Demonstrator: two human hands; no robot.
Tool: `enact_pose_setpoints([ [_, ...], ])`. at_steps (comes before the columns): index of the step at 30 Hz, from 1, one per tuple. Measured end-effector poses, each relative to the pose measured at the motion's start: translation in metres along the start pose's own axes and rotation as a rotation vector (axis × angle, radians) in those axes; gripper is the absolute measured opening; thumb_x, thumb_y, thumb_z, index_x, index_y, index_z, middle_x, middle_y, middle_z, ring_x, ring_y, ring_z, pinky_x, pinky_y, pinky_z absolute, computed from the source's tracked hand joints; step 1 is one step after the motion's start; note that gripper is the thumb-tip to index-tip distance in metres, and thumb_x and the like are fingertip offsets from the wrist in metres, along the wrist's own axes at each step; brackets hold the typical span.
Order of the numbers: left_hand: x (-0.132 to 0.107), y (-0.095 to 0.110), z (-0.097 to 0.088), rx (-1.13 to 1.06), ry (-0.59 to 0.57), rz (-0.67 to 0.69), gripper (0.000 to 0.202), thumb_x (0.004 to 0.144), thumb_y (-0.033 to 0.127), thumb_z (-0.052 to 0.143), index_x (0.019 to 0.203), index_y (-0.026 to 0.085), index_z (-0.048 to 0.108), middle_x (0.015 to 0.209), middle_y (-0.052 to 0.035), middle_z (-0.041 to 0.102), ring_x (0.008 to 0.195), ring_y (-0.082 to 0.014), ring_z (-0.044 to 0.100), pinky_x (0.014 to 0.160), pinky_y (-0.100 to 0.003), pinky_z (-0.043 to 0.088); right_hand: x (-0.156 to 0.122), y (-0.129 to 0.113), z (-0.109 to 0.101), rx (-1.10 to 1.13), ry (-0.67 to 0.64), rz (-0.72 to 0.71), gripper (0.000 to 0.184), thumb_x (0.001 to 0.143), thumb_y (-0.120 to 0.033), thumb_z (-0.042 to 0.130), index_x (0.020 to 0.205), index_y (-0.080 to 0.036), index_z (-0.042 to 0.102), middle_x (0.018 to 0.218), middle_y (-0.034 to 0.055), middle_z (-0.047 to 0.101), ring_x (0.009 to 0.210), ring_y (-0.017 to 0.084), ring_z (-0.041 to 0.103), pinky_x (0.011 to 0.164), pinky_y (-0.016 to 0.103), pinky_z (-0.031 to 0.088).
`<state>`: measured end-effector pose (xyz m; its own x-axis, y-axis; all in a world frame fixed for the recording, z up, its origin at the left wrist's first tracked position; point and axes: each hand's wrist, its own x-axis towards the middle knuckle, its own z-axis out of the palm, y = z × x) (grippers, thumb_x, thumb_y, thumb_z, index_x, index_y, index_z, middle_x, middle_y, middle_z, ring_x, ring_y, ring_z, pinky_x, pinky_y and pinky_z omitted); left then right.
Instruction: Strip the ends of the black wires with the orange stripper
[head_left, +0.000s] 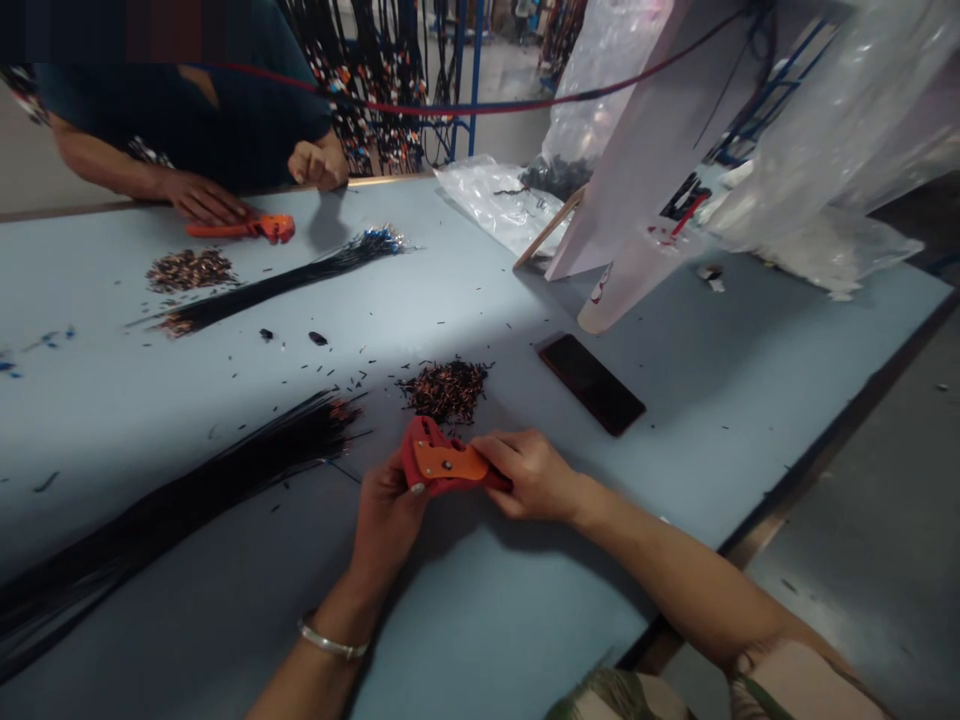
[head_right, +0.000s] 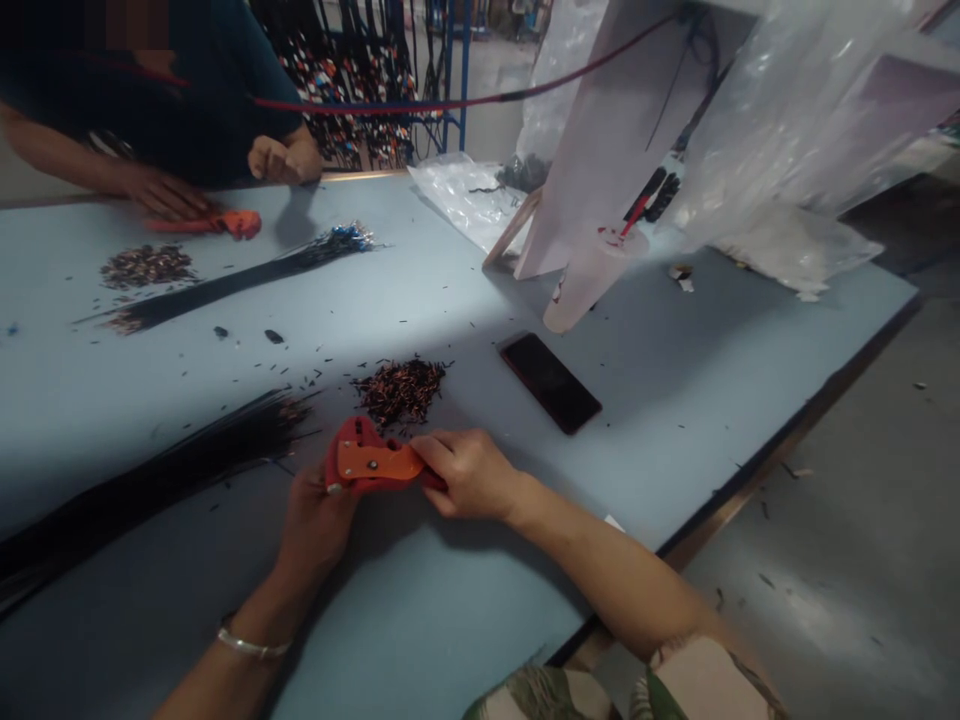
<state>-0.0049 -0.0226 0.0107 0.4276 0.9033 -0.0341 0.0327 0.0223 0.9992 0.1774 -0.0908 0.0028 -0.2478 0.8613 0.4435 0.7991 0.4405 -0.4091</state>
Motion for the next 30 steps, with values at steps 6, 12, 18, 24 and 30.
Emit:
enact_pose_setpoints([
  [6,0.002,0.004,0.001,0.0,0.002,-0.008,0.012,0.067,0.029,0.072,0.068,0.017,0.072,0.068,-0.0038,0.073,0.067,-0.0188,0.067,0.068,-0.03,0.058,0.001,0.0,0.0,-0.005,-0.023,0.027,0.028,0.075,-0.017,0.048,0.102,-0.015,0.054,0.074,0.0052,0.062,0.06,0.017,0.056,0.054,0.027,0.044],
  [12,0.003,0.002,0.003,0.019,0.007,-0.037,0.018,0.068,0.035,0.072,0.07,0.017,0.073,0.069,-0.0041,0.073,0.073,-0.0208,0.068,0.073,-0.031,0.057,-0.001,0.001,0.001,-0.009,-0.045,0.049,0.027,0.074,-0.017,0.049,0.1,-0.015,0.055,0.076,0.0059,0.064,0.06,0.018,0.057,0.053,0.028,0.044],
  [18,0.0,-0.004,0.002,0.083,0.069,0.001,0.02,0.07,0.031,0.069,0.083,0.016,0.075,0.078,-0.003,0.075,0.074,-0.0193,0.068,0.073,-0.029,0.055,0.0,-0.001,0.002,-0.021,-0.069,0.081,0.028,0.074,-0.017,0.052,0.102,-0.014,0.056,0.078,0.0075,0.065,0.061,0.018,0.058,0.055,0.029,0.047],
  [24,-0.003,0.001,-0.003,0.245,0.247,0.188,0.013,0.068,0.023,0.068,0.08,0.018,0.071,0.07,0.0013,0.068,0.066,-0.0136,0.06,0.062,-0.021,0.05,0.007,-0.009,-0.002,-0.053,0.052,-0.027,0.036,0.078,-0.021,0.054,0.113,-0.012,0.053,0.097,0.016,0.066,0.085,0.026,0.063,0.074,0.041,0.054],
  [30,0.003,-0.01,-0.006,0.358,0.43,0.202,0.016,0.082,0.032,0.062,0.084,0.019,0.072,0.094,-0.0023,0.062,0.052,-0.005,0.053,0.051,-0.019,0.047,0.001,-0.02,-0.004,-0.143,-0.002,-0.284,0.025,0.085,-0.01,0.046,0.107,-0.013,0.059,0.089,0.0111,0.069,0.077,0.023,0.064,0.071,0.039,0.054],
])
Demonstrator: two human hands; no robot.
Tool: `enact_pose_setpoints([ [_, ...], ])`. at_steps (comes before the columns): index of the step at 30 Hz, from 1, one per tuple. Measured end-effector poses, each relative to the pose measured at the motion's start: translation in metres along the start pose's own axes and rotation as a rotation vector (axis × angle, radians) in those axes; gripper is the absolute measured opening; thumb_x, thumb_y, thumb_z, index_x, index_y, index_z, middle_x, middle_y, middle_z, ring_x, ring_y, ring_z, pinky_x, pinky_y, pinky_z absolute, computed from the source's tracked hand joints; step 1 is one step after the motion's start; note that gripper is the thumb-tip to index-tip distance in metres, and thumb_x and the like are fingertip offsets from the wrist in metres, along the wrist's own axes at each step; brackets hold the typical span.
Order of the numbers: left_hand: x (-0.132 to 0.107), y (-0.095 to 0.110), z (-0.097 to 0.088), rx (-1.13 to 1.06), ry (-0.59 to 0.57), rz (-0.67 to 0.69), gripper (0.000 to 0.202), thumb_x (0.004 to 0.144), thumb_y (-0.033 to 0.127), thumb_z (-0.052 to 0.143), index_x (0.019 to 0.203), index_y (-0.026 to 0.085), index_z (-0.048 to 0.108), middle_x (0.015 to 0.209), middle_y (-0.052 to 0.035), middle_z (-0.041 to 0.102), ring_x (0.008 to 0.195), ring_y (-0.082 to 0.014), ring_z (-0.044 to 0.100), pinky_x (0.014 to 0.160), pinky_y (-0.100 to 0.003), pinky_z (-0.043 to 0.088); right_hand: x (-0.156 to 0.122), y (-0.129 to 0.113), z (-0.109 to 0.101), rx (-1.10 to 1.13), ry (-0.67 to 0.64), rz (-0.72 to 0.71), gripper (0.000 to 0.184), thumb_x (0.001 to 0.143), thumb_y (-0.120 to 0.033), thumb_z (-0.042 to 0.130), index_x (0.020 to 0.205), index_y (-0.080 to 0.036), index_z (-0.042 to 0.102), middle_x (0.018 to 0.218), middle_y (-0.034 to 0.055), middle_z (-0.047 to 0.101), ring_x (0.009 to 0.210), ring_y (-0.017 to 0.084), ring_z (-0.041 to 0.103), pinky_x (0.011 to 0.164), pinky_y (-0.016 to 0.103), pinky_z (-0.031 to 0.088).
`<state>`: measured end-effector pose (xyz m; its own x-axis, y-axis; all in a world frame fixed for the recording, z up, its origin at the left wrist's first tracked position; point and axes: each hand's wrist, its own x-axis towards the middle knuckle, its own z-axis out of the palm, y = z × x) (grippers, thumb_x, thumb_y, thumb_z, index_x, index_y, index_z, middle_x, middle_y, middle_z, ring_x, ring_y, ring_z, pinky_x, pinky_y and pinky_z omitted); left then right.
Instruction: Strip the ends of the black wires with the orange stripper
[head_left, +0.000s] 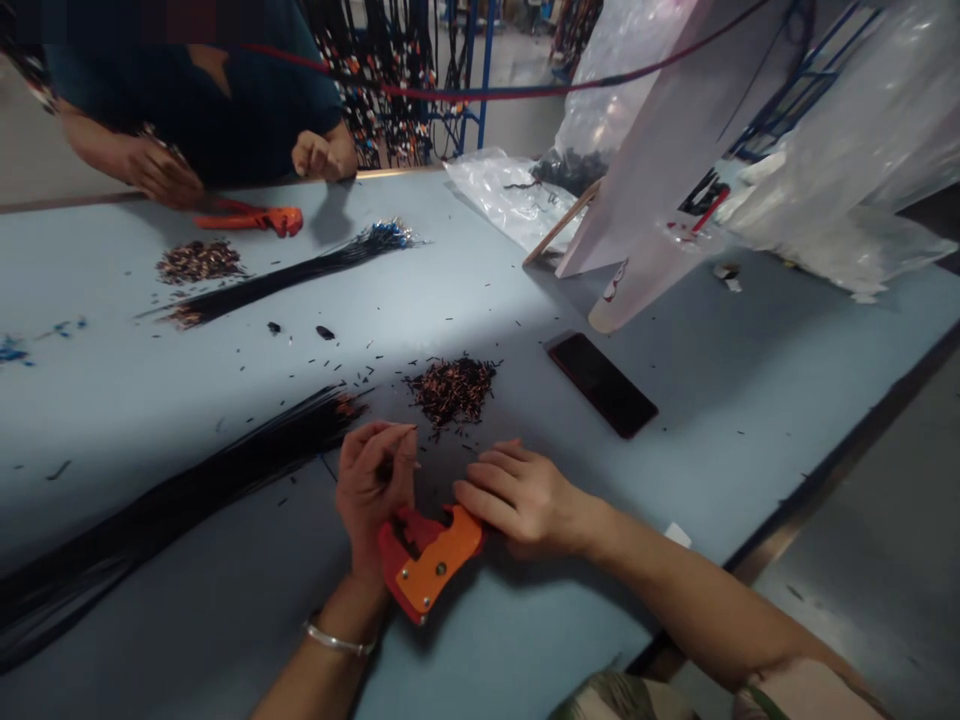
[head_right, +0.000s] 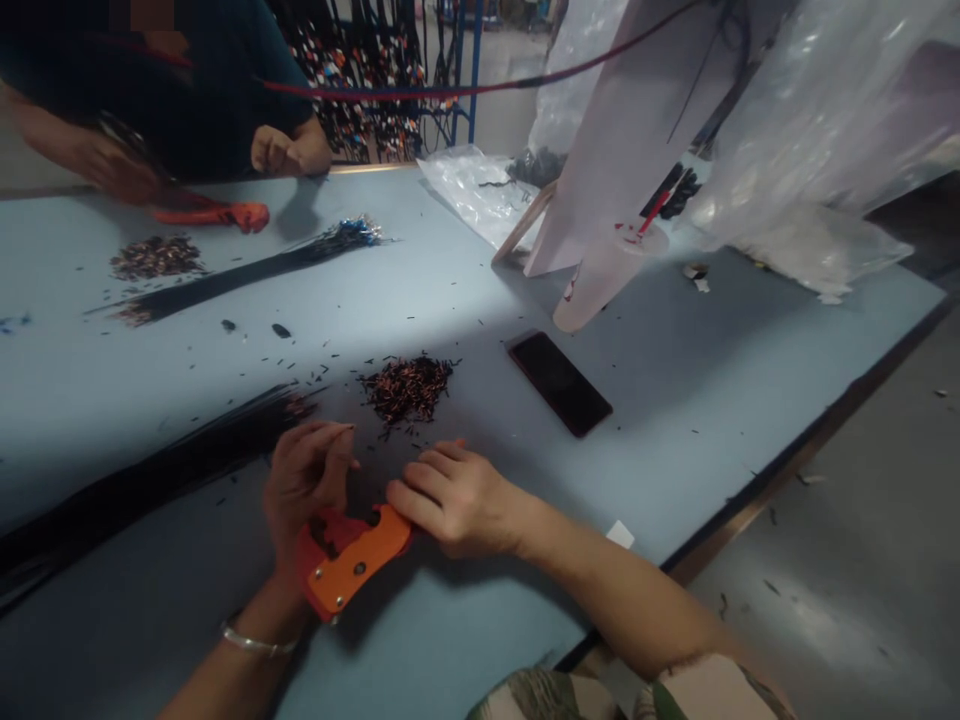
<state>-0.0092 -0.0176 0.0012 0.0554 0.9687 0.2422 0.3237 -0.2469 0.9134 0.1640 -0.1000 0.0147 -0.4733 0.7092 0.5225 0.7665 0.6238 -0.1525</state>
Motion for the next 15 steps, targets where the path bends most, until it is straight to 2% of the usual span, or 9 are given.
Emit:
enact_pose_setpoints([
  [2,0.0,0.0,0.001,-0.006,-0.041,-0.035,0.018,0.082,0.034,0.062,0.083,0.019,0.071,0.084,-0.0004,0.063,0.049,-0.0051,0.051,0.048,-0.018,0.044,-0.003,-0.001,0.0,-0.003,0.003,-0.016,0.026,0.084,-0.009,0.047,0.107,-0.012,0.059,0.09,0.0106,0.069,0.079,0.022,0.065,0.072,0.039,0.055],
  [5,-0.001,0.005,0.002,-0.053,-0.119,-0.147,0.02,0.082,0.037,0.062,0.083,0.018,0.068,0.064,0.0028,0.059,0.05,-0.0085,0.051,0.047,-0.019,0.042,-0.007,0.003,-0.003,-0.008,0.094,0.026,0.029,0.084,-0.012,0.049,0.111,-0.011,0.058,0.092,0.0119,0.069,0.082,0.024,0.065,0.073,0.041,0.055],
  [7,-0.002,0.008,0.001,-0.045,-0.129,-0.172,0.021,0.082,0.038,0.061,0.084,0.018,0.068,0.065,0.0019,0.061,0.057,-0.0107,0.054,0.053,-0.02,0.044,-0.008,0.008,-0.007,0.0,0.148,0.092,0.032,0.084,-0.016,0.052,0.116,-0.011,0.056,0.092,0.013,0.069,0.084,0.024,0.066,0.073,0.041,0.055],
  [9,-0.002,0.008,0.0,0.0,-0.098,-0.137,0.022,0.085,0.037,0.058,0.086,0.018,0.068,0.072,0.0005,0.064,0.063,-0.0117,0.056,0.059,-0.022,0.045,-0.009,0.014,-0.012,0.009,0.153,0.157,0.035,0.083,-0.019,0.056,0.117,-0.01,0.056,0.094,0.0148,0.068,0.085,0.025,0.065,0.073,0.041,0.055],
  [11,-0.002,0.006,-0.001,0.056,-0.045,-0.093,0.021,0.087,0.035,0.054,0.089,0.018,0.068,0.074,0.0007,0.064,0.066,-0.0118,0.056,0.062,-0.023,0.045,-0.011,0.019,-0.018,-0.005,0.098,0.225,0.037,0.081,-0.018,0.057,0.117,-0.009,0.057,0.097,0.0163,0.068,0.084,0.026,0.064,0.074,0.041,0.054],
  [15,-0.001,0.001,-0.002,0.087,0.063,-0.007,0.018,0.09,0.031,0.052,0.093,0.019,0.066,0.077,0.0004,0.061,0.072,-0.0123,0.057,0.069,-0.025,0.045,-0.016,0.024,-0.025,-0.044,-0.104,0.346,0.034,0.081,-0.016,0.056,0.115,-0.009,0.06,0.099,0.0162,0.069,0.082,0.026,0.063,0.075,0.042,0.052],
])
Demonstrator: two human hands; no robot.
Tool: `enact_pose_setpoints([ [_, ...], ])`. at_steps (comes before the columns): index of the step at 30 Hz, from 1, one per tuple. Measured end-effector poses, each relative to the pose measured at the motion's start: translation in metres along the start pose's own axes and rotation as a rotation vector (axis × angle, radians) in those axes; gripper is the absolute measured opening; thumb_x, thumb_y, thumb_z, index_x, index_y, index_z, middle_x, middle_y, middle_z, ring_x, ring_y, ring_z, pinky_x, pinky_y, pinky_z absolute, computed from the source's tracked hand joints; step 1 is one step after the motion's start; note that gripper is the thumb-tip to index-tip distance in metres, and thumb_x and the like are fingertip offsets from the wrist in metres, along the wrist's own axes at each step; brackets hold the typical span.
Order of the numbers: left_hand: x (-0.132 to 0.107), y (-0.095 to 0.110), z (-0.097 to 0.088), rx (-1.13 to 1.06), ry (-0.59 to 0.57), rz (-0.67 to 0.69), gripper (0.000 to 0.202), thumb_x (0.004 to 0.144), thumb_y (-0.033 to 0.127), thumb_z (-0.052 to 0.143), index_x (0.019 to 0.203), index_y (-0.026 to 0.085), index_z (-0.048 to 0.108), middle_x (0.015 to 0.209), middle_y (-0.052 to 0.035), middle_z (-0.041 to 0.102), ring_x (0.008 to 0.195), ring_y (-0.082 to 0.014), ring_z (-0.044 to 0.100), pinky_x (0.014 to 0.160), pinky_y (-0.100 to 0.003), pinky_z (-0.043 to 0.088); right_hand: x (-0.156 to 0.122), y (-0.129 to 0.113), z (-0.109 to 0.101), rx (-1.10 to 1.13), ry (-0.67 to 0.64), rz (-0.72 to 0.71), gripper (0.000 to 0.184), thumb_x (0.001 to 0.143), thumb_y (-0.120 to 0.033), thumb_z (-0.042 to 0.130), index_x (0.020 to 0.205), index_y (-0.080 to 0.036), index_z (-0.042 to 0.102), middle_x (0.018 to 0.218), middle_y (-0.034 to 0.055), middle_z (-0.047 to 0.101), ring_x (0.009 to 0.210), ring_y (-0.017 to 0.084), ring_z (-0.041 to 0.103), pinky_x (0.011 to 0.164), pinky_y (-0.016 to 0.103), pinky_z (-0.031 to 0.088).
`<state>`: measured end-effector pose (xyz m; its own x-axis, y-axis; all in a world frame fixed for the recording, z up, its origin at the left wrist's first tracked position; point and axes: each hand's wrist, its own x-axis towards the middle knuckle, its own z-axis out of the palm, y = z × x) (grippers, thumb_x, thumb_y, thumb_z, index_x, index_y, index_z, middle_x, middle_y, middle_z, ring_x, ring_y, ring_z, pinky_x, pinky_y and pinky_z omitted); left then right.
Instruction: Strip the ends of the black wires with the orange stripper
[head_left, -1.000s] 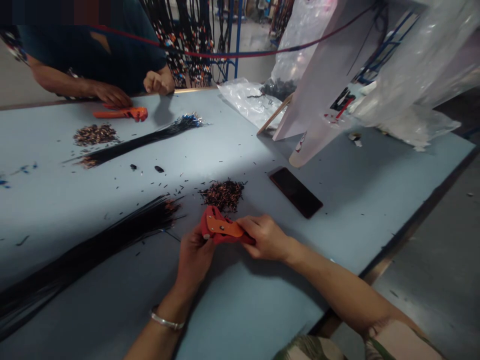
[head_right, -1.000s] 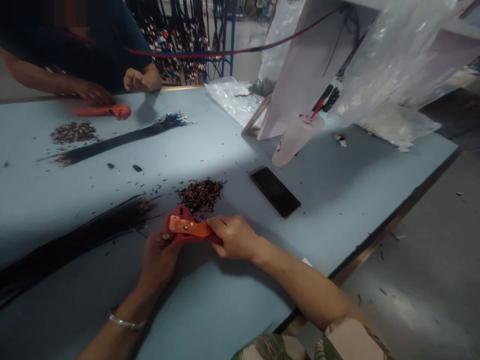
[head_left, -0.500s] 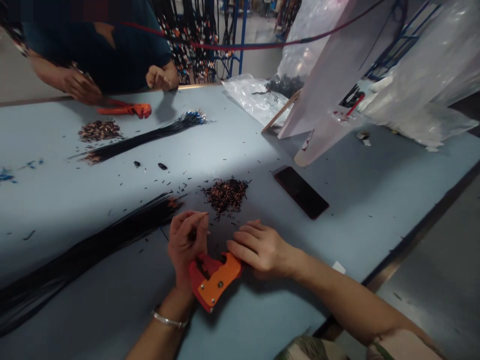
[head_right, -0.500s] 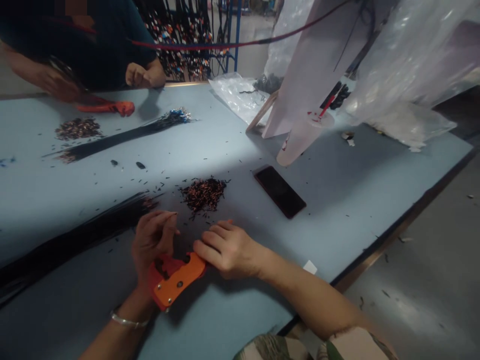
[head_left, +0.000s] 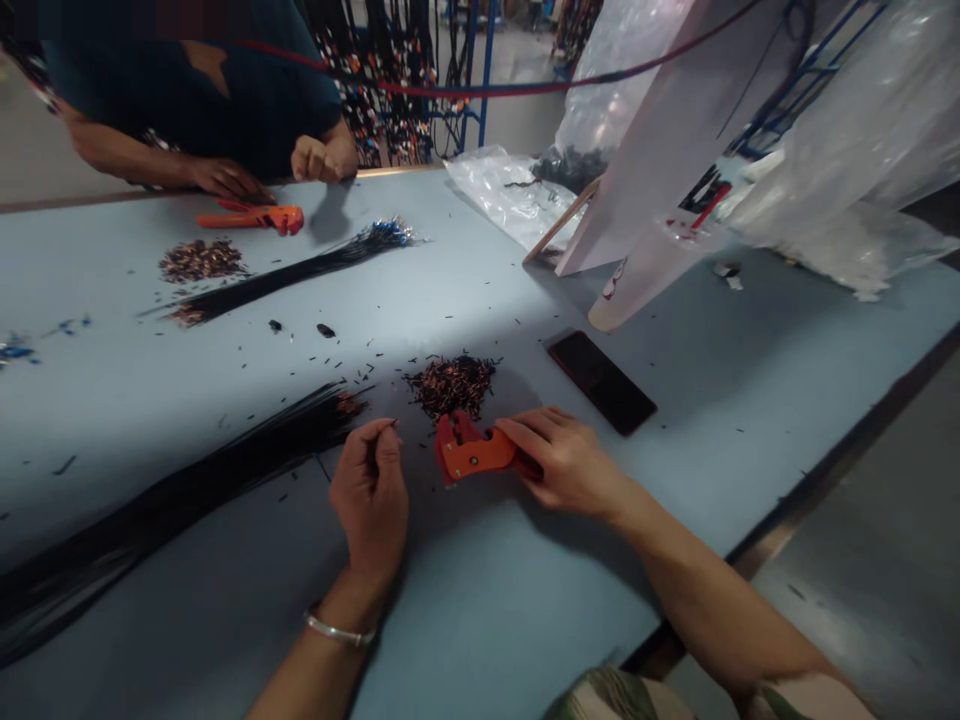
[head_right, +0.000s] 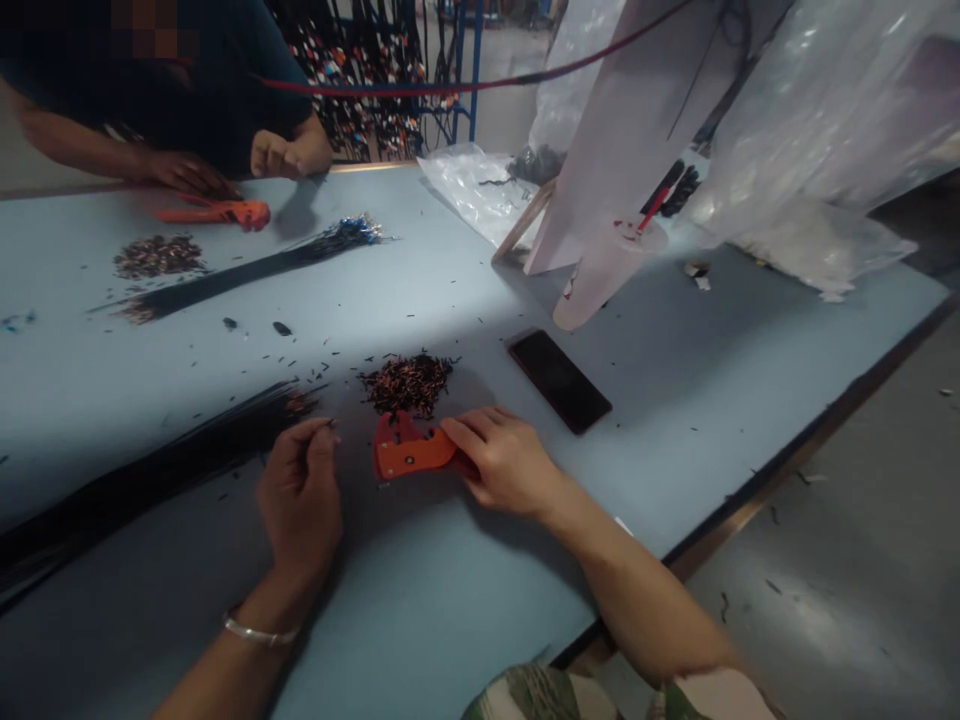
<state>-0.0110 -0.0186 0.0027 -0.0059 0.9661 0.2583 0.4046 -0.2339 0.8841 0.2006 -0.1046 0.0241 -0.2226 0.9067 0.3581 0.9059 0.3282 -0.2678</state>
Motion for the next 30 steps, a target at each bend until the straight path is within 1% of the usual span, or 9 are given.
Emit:
enact_pose_setpoints([
  [5,0.001,0.0,0.002,-0.057,0.112,0.098,0.011,0.089,0.024,0.057,0.091,0.021,0.068,0.094,-0.0038,0.057,0.099,-0.0173,0.053,0.085,-0.03,0.048,-0.001,-0.01,-0.001,0.026,-0.208,-0.018,0.042,0.082,-0.028,0.064,0.118,-0.009,0.059,0.1,0.0158,0.068,0.084,0.026,0.062,0.077,0.041,0.049],
  [11,0.002,0.002,0.003,-0.074,0.1,0.094,0.011,0.089,0.023,0.058,0.09,0.021,0.068,0.095,-0.0044,0.056,0.098,-0.0167,0.053,0.085,-0.031,0.048,0.008,-0.03,-0.006,-0.049,-0.344,0.025,0.042,0.08,-0.029,0.067,0.118,-0.012,0.06,0.101,0.0135,0.067,0.081,0.025,0.061,0.074,0.04,0.047],
  [14,0.002,0.002,0.003,-0.06,0.092,0.099,0.011,0.089,0.023,0.058,0.089,0.022,0.069,0.092,-0.0041,0.057,0.098,-0.0167,0.052,0.084,-0.03,0.048,0.013,-0.031,-0.007,-0.123,-0.324,0.155,0.041,0.078,-0.026,0.068,0.115,-0.011,0.061,0.104,0.0143,0.065,0.083,0.026,0.06,0.075,0.04,0.047],
  [17,0.002,0.003,0.004,-0.06,0.094,0.107,0.011,0.089,0.023,0.058,0.088,0.021,0.069,0.092,-0.0043,0.057,0.097,-0.0163,0.052,0.083,-0.029,0.047,0.015,-0.026,-0.008,-0.23,-0.217,0.253,0.04,0.08,-0.021,0.066,0.117,-0.007,0.061,0.101,0.016,0.065,0.085,0.028,0.059,0.075,0.041,0.047],
  [20,0.002,0.004,0.003,-0.057,0.097,0.115,0.01,0.088,0.022,0.058,0.088,0.021,0.068,0.092,-0.0046,0.057,0.096,-0.0159,0.052,0.082,-0.028,0.048,0.013,-0.024,-0.007,-0.222,-0.149,0.176,0.04,0.083,-0.02,0.062,0.12,-0.006,0.059,0.102,0.0166,0.065,0.087,0.028,0.059,0.077,0.042,0.046],
  [23,0.003,0.005,0.002,-0.036,0.11,0.134,0.011,0.088,0.022,0.057,0.089,0.021,0.068,0.093,-0.0047,0.057,0.098,-0.016,0.053,0.085,-0.029,0.047,0.012,-0.029,-0.005,-0.125,-0.214,0.028,0.042,0.084,-0.023,0.063,0.123,-0.008,0.058,0.103,0.0146,0.065,0.086,0.027,0.059,0.077,0.042,0.046],
  [25,0.003,0.005,0.002,-0.025,0.111,0.149,0.011,0.089,0.021,0.057,0.089,0.021,0.068,0.092,-0.0043,0.058,0.098,-0.0161,0.053,0.087,-0.031,0.046,0.012,-0.034,-0.003,-0.075,-0.297,0.001,0.044,0.084,-0.027,0.065,0.123,-0.01,0.057,0.103,0.0131,0.066,0.086,0.027,0.059,0.077,0.042,0.046],
  [27,0.003,0.005,0.002,-0.023,0.106,0.151,0.011,0.089,0.021,0.057,0.089,0.021,0.068,0.091,-0.0037,0.058,0.097,-0.0162,0.053,0.087,-0.031,0.046,0.015,-0.038,-0.002,-0.056,-0.36,0.046,0.047,0.082,-0.032,0.069,0.122,-0.011,0.058,0.104,0.0128,0.066,0.087,0.027,0.059,0.078,0.042,0.046],
  [30,0.003,0.004,0.003,-0.026,0.101,0.136,0.011,0.089,0.022,0.057,0.089,0.021,0.069,0.09,-0.0034,0.057,0.097,-0.0161,0.053,0.085,-0.03,0.046,0.02,-0.037,-0.002,-0.107,-0.371,0.192,0.049,0.078,-0.034,0.073,0.119,-0.01,0.059,0.103,0.014,0.066,0.089,0.027,0.059,0.08,0.042,0.046],
])
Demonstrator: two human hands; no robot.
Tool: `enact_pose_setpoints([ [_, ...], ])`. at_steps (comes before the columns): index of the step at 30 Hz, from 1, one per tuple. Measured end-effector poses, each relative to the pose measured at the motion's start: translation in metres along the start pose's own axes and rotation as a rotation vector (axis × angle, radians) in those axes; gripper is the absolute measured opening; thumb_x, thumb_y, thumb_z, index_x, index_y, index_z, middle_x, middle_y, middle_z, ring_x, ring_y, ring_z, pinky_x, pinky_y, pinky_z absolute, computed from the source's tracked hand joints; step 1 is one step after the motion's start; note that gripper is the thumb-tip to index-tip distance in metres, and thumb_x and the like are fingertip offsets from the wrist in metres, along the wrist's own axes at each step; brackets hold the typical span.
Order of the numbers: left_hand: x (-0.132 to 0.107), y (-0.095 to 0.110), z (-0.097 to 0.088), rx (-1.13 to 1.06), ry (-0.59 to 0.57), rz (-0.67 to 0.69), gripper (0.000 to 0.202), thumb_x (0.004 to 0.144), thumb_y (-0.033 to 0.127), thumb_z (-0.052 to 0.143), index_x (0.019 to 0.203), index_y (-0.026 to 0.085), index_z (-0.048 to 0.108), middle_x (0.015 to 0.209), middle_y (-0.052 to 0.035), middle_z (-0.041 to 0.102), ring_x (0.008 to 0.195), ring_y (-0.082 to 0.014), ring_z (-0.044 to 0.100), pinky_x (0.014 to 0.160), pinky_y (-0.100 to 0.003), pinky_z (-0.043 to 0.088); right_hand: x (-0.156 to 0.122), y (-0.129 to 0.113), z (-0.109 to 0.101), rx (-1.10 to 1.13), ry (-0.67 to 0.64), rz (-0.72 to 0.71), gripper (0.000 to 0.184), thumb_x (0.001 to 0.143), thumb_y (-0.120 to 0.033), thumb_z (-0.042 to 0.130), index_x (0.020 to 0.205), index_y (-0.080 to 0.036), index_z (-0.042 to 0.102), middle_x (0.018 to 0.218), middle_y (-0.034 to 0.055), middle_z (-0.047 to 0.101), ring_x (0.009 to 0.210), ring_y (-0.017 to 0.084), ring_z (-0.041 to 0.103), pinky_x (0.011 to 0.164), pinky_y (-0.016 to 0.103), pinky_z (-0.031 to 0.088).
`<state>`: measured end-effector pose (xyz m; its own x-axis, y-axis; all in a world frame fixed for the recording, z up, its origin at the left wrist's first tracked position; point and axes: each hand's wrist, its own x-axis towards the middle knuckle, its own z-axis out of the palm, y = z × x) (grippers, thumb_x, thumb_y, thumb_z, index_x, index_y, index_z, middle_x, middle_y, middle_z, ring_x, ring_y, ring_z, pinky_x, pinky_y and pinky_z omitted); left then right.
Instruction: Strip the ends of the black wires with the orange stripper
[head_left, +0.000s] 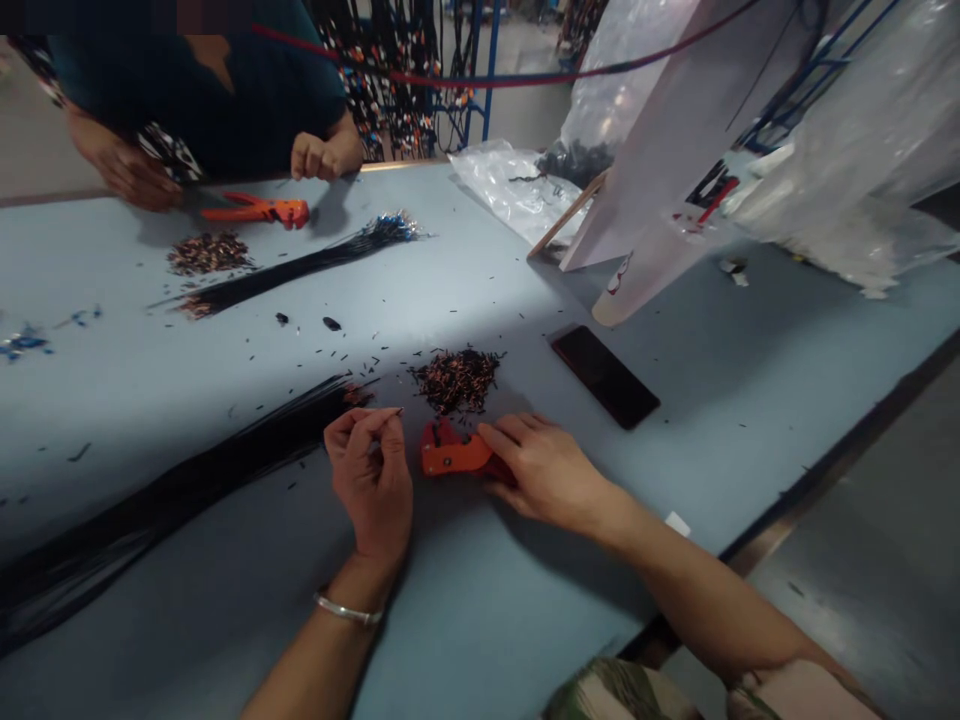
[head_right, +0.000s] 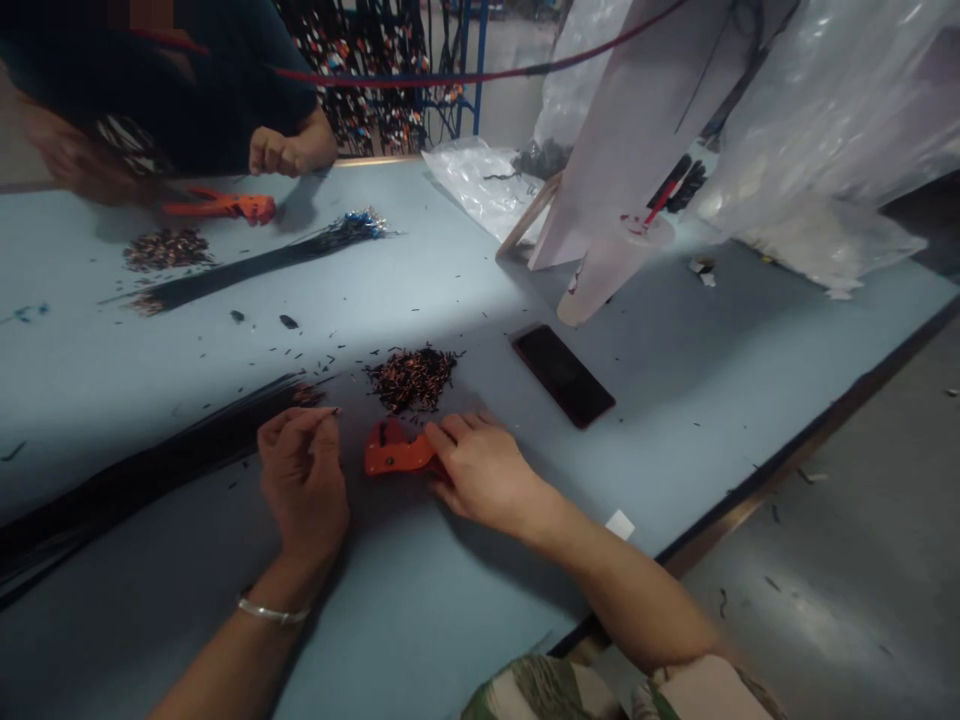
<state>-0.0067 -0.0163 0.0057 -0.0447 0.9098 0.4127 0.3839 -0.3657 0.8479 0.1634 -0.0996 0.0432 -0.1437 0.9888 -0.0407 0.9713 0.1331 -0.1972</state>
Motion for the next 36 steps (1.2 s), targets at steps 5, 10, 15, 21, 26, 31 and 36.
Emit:
enact_pose_setpoints([
  [5,0.0,0.001,0.0,-0.007,-0.005,-0.002,0.011,0.089,0.022,0.058,0.087,0.021,0.069,0.089,-0.0037,0.058,0.097,-0.0162,0.053,0.085,-0.03,0.045,-0.001,0.019,-0.007,-0.07,0.101,0.085,0.051,0.079,-0.029,0.072,0.123,-0.007,0.058,0.105,0.0171,0.065,0.092,0.029,0.059,0.081,0.043,0.046],
  [10,0.0,0.0,0.0,-0.023,-0.022,-0.031,0.012,0.088,0.023,0.058,0.087,0.022,0.07,0.089,-0.0034,0.058,0.095,-0.0159,0.053,0.083,-0.029,0.046,-0.02,0.044,-0.023,0.01,-0.019,-0.215,0.042,0.08,-0.03,0.071,0.118,-0.015,0.061,0.098,0.0106,0.065,0.086,0.024,0.06,0.08,0.039,0.045],
  [15,-0.001,-0.003,-0.001,-0.031,-0.051,-0.051,0.012,0.089,0.024,0.059,0.09,0.021,0.07,0.094,-0.0039,0.058,0.095,-0.0154,0.054,0.082,-0.028,0.046,-0.029,0.047,-0.03,0.028,-0.08,-0.229,0.039,0.081,-0.028,0.071,0.118,-0.017,0.062,0.092,0.0085,0.065,0.084,0.022,0.059,0.078,0.036,0.044],
  [21,-0.001,-0.002,-0.001,-0.037,-0.041,-0.056,0.011,0.088,0.023,0.06,0.089,0.021,0.07,0.094,-0.0041,0.059,0.096,-0.0164,0.054,0.082,-0.028,0.046,-0.017,0.043,-0.015,-0.104,0.089,0.028,0.047,0.077,-0.023,0.074,0.121,-0.011,0.061,0.101,0.0145,0.067,0.088,0.027,0.061,0.08,0.041,0.044],
  [26,-0.001,-0.002,-0.001,-0.043,-0.054,-0.069,0.012,0.089,0.025,0.058,0.089,0.021,0.07,0.094,-0.0042,0.058,0.094,-0.0164,0.055,0.082,-0.029,0.047,-0.022,0.043,-0.017,0.032,0.122,-0.097,0.05,0.078,-0.032,0.073,0.123,-0.014,0.06,0.107,0.0133,0.067,0.092,0.027,0.062,0.084,0.042,0.045],
  [31,-0.001,-0.003,-0.002,-0.027,-0.058,-0.078,0.012,0.088,0.026,0.059,0.09,0.021,0.07,0.095,-0.0042,0.057,0.094,-0.0162,0.055,0.082,-0.029,0.047,-0.02,0.027,-0.013,0.064,-0.007,-0.243,0.047,0.079,-0.034,0.074,0.121,-0.015,0.06,0.099,0.011,0.067,0.087,0.026,0.061,0.079,0.042,0.044],
  [36,-0.001,-0.001,-0.001,-0.034,-0.049,-0.078,0.012,0.088,0.026,0.059,0.09,0.021,0.07,0.095,-0.0044,0.058,0.091,-0.0155,0.056,0.078,-0.028,0.048,-0.01,0.026,-0.006,-0.049,0.087,-0.136,0.037,0.085,-0.022,0.066,0.121,-0.013,0.06,0.097,0.0119,0.066,0.084,0.025,0.059,0.078,0.041,0.042],
])
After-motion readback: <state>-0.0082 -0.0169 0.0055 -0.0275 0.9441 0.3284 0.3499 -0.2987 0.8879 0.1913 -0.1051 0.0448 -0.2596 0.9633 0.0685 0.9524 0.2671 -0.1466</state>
